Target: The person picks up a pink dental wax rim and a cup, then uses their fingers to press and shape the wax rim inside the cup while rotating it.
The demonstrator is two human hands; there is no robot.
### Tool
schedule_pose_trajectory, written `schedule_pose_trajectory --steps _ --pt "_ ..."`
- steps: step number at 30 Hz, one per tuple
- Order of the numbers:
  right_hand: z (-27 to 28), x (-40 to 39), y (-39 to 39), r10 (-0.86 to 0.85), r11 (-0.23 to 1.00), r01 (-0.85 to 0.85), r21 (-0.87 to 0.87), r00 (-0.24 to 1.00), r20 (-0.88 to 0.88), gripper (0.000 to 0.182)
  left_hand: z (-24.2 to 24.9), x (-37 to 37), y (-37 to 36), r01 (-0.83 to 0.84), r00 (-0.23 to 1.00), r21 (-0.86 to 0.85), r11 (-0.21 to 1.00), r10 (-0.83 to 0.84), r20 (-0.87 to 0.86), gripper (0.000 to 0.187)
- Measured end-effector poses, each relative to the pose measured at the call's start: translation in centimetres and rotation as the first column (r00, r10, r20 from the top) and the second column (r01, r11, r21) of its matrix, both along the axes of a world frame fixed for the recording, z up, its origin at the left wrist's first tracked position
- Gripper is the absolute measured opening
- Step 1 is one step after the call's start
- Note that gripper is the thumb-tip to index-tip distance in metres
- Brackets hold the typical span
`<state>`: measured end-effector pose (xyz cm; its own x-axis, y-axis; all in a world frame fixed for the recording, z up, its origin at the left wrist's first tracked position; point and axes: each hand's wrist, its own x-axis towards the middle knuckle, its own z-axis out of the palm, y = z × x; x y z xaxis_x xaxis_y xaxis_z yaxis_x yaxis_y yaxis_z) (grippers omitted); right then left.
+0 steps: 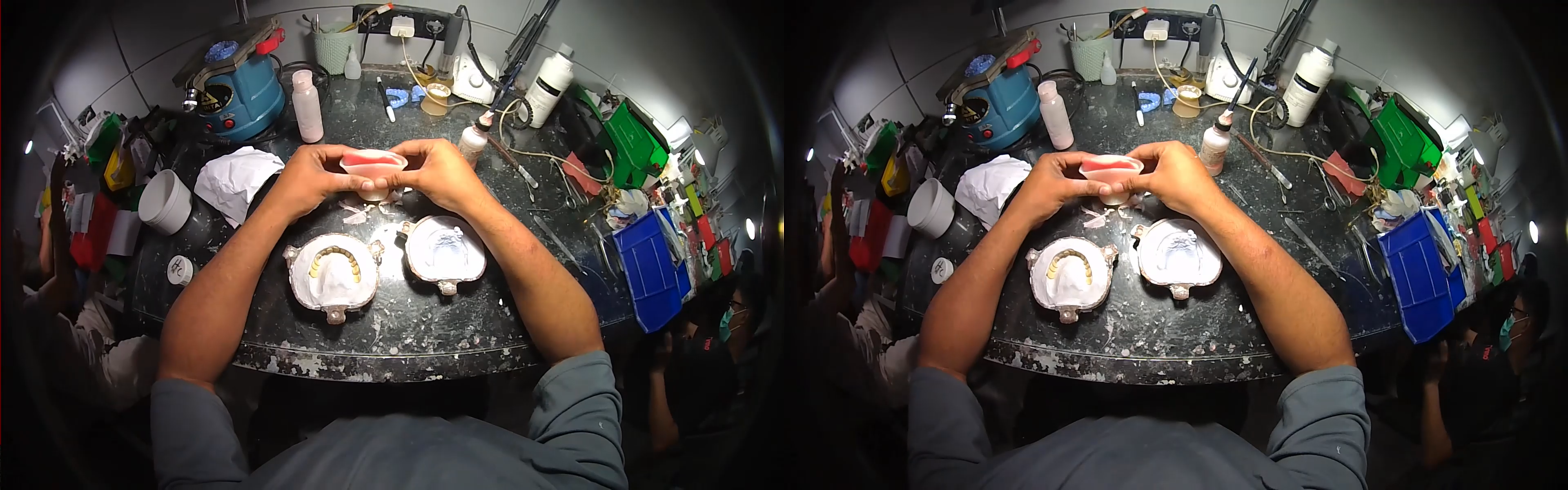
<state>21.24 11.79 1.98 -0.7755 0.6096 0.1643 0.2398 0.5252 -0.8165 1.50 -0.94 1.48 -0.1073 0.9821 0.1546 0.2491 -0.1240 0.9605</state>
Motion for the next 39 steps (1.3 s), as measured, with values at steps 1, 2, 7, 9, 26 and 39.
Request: schedule_pose_trajectory --steps 1,2,7,9,26,39 --pt "-0.6 0.0 0.1 0.061 0.994 -0.069 -0.083 0.993 -0.098 0.043 -0.1 0.1 -0.1 0.029 0.995 0.026 0.999 -0.032 0.099 0.042" --pt "-1.1 0.1 0.2 0.111 0.977 -0.143 -0.158 0.974 -0.199 0.049 -0.2 0.2 -0.1 0.032 0.995 0.028 0.999 -0.035 0.096 0.042" --pt "-0.4 0.2 -0.3 0.111 0.984 -0.132 -0.122 0.980 -0.165 0.066 -0.8 0.1 0.1 0.067 0.997 0.038 0.997 -0.069 0.038 0.060" --pt "0.4 0.6 -0.7 0.118 0.990 -0.130 -0.052 0.976 -0.181 0.071 -0.7 0.1 0.0 0.055 0.998 0.080 0.995 -0.056 0.009 0.059" --pt "2.0 0.9 -1.4 0.367 0.837 -0.137 0.529 0.859 -0.357 0.047 0.1 1.0 -0.5 0.018 0.980 0.293 0.956 0.042 -0.196 0.050" --pt "1.6 0.4 -1.8 0.332 0.937 -0.279 0.208 0.897 -0.292 0.067 0.3 1.9 -0.8 0.055 0.998 0.288 0.956 -0.055 -0.009 0.092"
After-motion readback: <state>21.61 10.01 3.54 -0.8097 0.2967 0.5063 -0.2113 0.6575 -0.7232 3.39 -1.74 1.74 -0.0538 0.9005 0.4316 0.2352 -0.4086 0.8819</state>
